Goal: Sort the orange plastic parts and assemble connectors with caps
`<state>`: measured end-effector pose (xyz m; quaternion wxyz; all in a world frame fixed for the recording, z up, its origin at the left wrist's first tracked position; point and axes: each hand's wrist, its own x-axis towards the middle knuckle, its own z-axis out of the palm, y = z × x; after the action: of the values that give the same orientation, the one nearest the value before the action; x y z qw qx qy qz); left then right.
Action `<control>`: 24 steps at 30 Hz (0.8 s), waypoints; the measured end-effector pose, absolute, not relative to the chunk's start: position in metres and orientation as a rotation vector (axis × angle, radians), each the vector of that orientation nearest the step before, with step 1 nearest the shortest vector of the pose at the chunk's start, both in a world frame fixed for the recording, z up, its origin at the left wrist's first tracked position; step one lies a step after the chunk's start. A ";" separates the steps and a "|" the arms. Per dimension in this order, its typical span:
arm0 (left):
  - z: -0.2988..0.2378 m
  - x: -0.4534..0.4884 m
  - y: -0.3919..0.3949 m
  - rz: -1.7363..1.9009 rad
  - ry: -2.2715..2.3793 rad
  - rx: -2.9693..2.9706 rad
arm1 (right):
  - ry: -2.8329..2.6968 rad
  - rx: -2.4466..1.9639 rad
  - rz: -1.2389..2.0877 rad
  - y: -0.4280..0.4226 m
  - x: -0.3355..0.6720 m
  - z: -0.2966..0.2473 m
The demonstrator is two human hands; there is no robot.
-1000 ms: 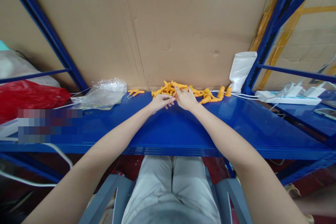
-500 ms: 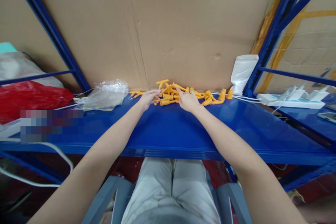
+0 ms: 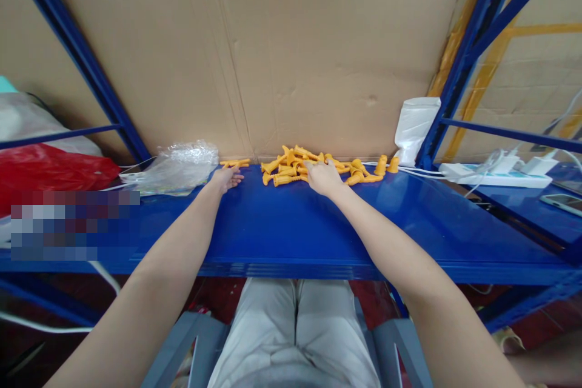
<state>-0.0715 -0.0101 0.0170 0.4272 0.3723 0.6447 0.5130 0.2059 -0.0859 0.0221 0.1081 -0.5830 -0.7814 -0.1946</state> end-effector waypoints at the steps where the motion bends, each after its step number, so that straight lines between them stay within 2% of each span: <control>1: 0.017 -0.072 -0.010 1.276 1.618 0.925 | -2.298 -1.717 -0.574 -0.086 0.206 0.022; 24: 0.014 -0.073 0.000 1.379 1.373 0.892 | -2.333 -1.713 -0.518 -0.090 0.204 0.026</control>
<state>-0.0731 -0.0001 0.0142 0.4799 0.3657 0.5627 0.5651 0.2043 -0.0904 0.0265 0.1005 -0.5796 -0.7895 -0.1752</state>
